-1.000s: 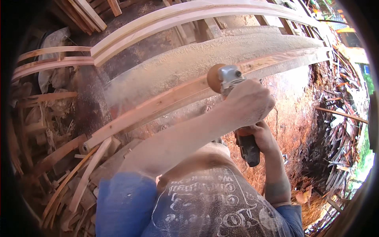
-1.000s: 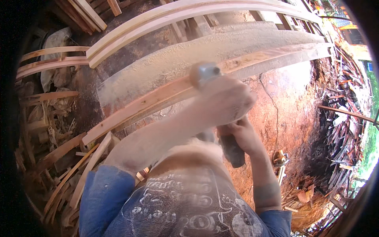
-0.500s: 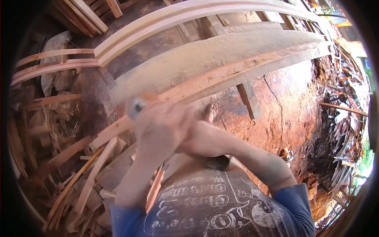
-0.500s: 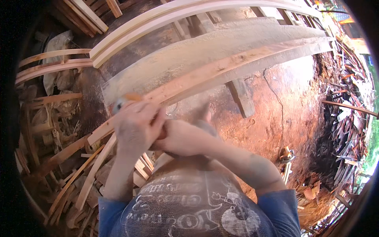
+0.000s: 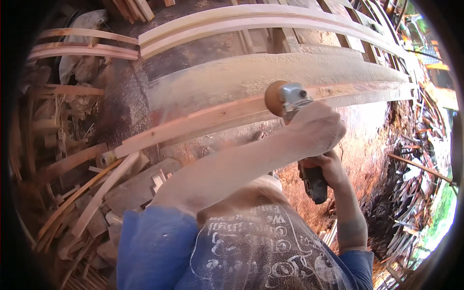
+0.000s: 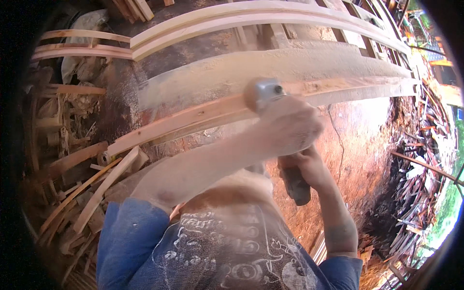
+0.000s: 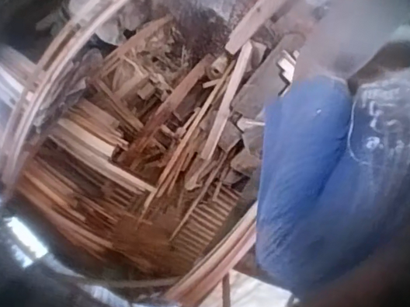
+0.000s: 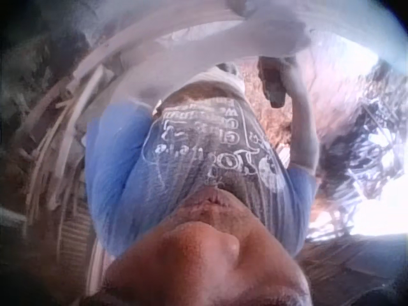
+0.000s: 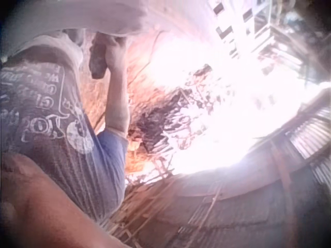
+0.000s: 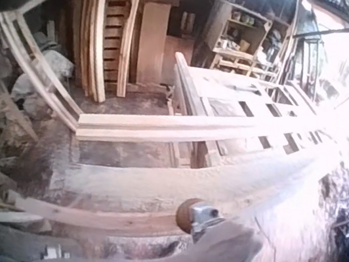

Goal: The person sands a wooden plank using a handheld grinder, retrieves more wooden planks from a pile by hand, places them onto the workbench, and sands them with the grinder.

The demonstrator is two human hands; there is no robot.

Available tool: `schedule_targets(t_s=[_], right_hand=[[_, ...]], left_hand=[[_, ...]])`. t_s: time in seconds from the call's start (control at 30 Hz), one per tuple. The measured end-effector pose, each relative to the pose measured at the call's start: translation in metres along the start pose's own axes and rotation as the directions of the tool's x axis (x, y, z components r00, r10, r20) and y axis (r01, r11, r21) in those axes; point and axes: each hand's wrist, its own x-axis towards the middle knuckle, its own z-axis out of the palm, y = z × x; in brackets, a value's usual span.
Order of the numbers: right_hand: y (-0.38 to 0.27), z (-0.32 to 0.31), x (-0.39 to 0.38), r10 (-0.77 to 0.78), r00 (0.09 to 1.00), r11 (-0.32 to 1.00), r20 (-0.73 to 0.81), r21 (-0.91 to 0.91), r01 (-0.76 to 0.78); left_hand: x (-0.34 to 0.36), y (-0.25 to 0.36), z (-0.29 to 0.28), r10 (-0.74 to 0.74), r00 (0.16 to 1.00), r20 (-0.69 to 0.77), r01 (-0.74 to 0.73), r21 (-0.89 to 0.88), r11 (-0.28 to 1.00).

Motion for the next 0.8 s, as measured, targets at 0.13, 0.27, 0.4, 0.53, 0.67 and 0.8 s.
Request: schedule_targets(t_s=[0.13,0.27,0.4,0.53,0.67,0.8], right_hand=[[0.001,0.021,0.002,0.079,0.996,0.995,0.041,0.052,-0.081],[-0.009,0.091,0.000,-0.035,0.986,0.980,0.160,-0.188,0.065],[-0.020,0.172,0.008,-0.004,0.949,0.965,0.315,-0.248,0.087],[-0.028,0.252,0.014,-0.069,0.853,0.920,0.517,-0.299,0.255],[-0.033,0.311,0.017,-0.061,0.753,0.924,0.655,-0.247,0.290],[-0.035,0.351,0.025,0.029,0.750,0.828,0.660,-0.437,0.352]], left_hand=[[-0.002,-0.012,-0.034,0.068,0.970,0.234,-0.043,-0.111,0.993],[-0.050,-0.023,-0.098,-0.101,0.862,0.496,0.060,0.099,0.993],[-0.109,-0.041,-0.172,-0.312,0.741,0.594,0.212,0.234,0.949],[-0.180,-0.060,-0.215,-0.413,0.835,0.364,0.298,0.332,0.895],[-0.234,-0.070,-0.255,-0.470,0.874,0.124,0.400,0.368,0.840],[-0.261,-0.077,-0.289,-0.516,0.849,-0.115,0.521,0.345,0.781]])
